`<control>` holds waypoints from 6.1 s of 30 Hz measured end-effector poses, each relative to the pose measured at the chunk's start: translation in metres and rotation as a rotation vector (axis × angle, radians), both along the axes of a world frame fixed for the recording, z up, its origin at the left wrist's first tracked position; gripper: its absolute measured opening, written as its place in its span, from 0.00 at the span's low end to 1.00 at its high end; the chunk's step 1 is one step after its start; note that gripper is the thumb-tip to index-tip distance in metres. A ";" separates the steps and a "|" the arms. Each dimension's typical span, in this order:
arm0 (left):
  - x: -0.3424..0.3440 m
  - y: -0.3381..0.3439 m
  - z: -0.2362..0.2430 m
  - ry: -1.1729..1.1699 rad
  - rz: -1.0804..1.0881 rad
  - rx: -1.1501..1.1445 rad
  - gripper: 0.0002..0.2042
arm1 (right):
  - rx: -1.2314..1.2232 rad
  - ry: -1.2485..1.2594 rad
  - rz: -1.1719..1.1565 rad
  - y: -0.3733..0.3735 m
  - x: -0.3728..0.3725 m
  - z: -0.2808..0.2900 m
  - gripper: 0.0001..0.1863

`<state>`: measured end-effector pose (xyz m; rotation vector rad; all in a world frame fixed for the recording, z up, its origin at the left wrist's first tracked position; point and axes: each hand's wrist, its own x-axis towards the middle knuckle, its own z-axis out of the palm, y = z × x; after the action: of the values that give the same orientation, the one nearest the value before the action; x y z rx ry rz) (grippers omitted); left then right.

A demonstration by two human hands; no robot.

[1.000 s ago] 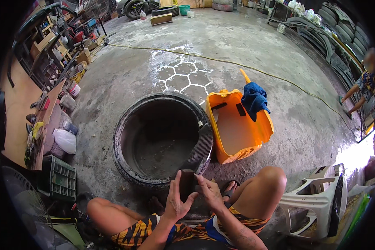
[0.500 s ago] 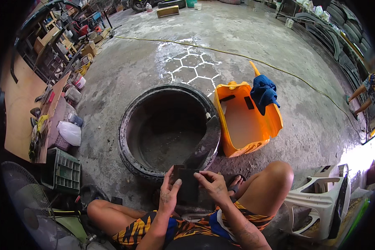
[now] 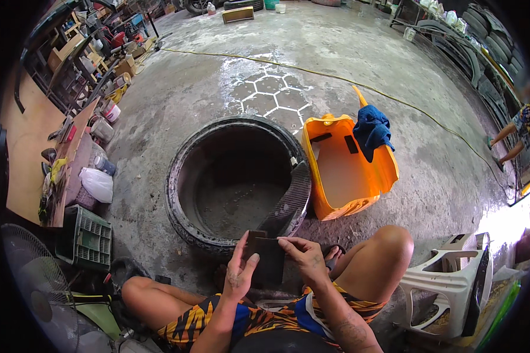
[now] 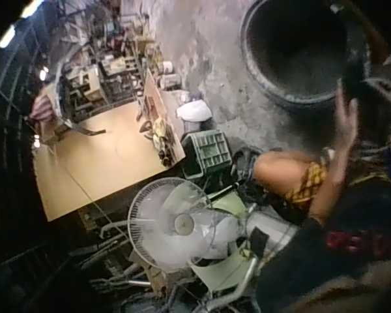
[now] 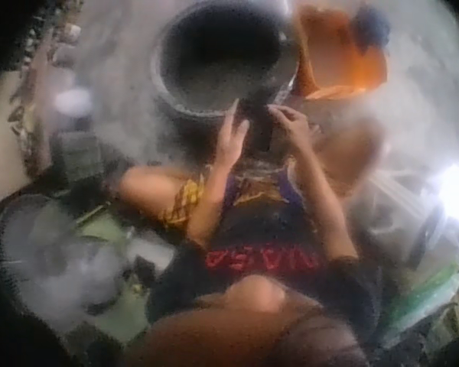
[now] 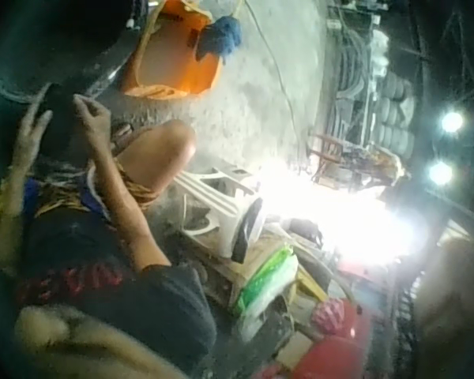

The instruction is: The recorder uses sandpaper and water to sand a carbon fiber or plastic automotive component.

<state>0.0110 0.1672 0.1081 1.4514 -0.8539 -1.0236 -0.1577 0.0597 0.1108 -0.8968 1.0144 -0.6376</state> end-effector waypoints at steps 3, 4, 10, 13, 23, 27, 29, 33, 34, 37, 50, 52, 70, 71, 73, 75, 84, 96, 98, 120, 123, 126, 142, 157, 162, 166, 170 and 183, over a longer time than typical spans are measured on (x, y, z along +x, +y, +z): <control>-0.001 -0.001 -0.001 -0.013 -0.023 -0.007 0.31 | 0.030 -0.024 0.000 -0.002 -0.006 -0.015 0.19; -0.001 -0.001 -0.001 -0.009 -0.037 -0.012 0.31 | 0.059 -0.041 0.001 -0.003 -0.009 -0.020 0.19; -0.006 0.000 -0.005 -0.076 -0.018 -0.021 0.31 | 0.023 0.002 0.002 -0.004 -0.008 -0.013 0.18; -0.001 0.003 -0.006 -0.145 0.038 -0.021 0.31 | 0.079 0.078 0.040 -0.003 0.000 0.013 0.17; 0.003 0.003 -0.004 0.102 0.063 -0.053 0.31 | -0.104 0.203 0.268 0.002 -0.005 -0.007 0.17; 0.008 0.004 -0.005 0.266 0.099 -0.033 0.31 | 0.000 0.057 0.289 0.006 -0.004 0.009 0.17; 0.009 0.005 -0.005 0.299 0.117 -0.016 0.31 | 0.035 0.009 0.320 0.005 -0.006 0.011 0.16; 0.007 0.004 -0.007 0.535 0.153 -0.058 0.31 | -0.067 0.164 0.435 0.002 -0.010 0.007 0.15; 0.007 0.004 -0.009 0.775 0.195 -0.075 0.33 | -0.046 0.107 0.322 0.000 -0.014 0.001 0.13; 0.036 0.016 -0.078 1.371 -0.360 -0.491 0.35 | 0.070 -0.108 0.117 -0.010 -0.020 0.003 0.09; 0.026 0.009 -0.048 1.219 0.021 -0.257 0.27 | 0.103 -0.075 0.151 -0.008 -0.023 -0.005 0.09; 0.023 0.008 -0.035 1.142 0.123 -0.276 0.27 | 0.079 -0.070 0.171 -0.006 -0.019 0.000 0.08; 0.013 0.012 -0.022 0.998 0.115 -0.062 0.30 | -0.099 0.113 0.358 0.003 0.001 -0.001 0.12; 0.016 0.010 -0.024 0.910 0.135 -0.053 0.30 | -0.095 0.092 0.326 0.001 -0.001 -0.002 0.11; 0.017 0.013 -0.026 0.816 0.168 -0.048 0.30 | -0.076 -0.024 0.169 -0.005 -0.008 -0.001 0.06; 0.012 0.003 -0.003 0.455 0.246 0.057 0.29 | -0.044 -0.077 0.022 -0.012 -0.020 -0.002 0.08; 0.037 0.013 -0.031 1.011 0.117 -0.262 0.30 | -0.029 -0.115 0.088 -0.008 -0.014 -0.002 0.09; 0.019 0.009 -0.016 0.876 0.118 -0.189 0.32 | -0.075 0.083 0.361 0.011 0.004 0.000 0.12; 0.018 0.010 -0.015 0.925 0.023 -0.247 0.32 | -0.077 0.085 0.376 0.015 0.009 0.000 0.13; 0.001 0.011 -0.007 0.893 0.426 -0.148 0.27 | 0.242 -0.528 -0.457 0.035 0.048 -0.025 0.11; 0.002 0.031 -0.007 0.746 0.379 -0.148 0.32 | 0.445 -0.637 -0.534 0.029 0.046 -0.020 0.11; 0.002 0.047 0.010 0.486 0.234 -0.088 0.29 | 0.450 -0.649 -0.405 0.016 0.031 -0.013 0.14; -0.029 0.042 -0.009 0.998 -0.194 0.083 0.29 | 0.380 -0.625 -0.505 0.004 0.032 -0.035 0.09; 0.012 0.014 0.015 0.311 -0.079 0.098 0.23 | -0.120 0.077 0.354 0.033 0.003 -0.018 0.17; -0.001 0.019 0.005 -0.451 -0.071 -0.044 0.33 | -0.036 -0.138 0.137 0.041 -0.001 -0.017 0.37; -0.026 0.021 0.011 -0.736 -0.130 -0.062 0.39 | 0.149 -0.328 0.134 0.051 0.005 -0.010 0.34; -0.019 0.022 0.004 -0.866 -0.127 -0.097 0.37 | 0.236 -0.514 0.105 0.051 0.007 -0.007 0.33; -0.015 0.018 0.009 -0.869 -0.032 -0.107 0.36 | 0.309 -0.628 -0.026 0.046 0.013 -0.029 0.32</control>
<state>-0.0039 0.1850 0.1170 1.8024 -1.5157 -0.3165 -0.1446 0.1055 0.0820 -0.3681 0.5340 -0.7008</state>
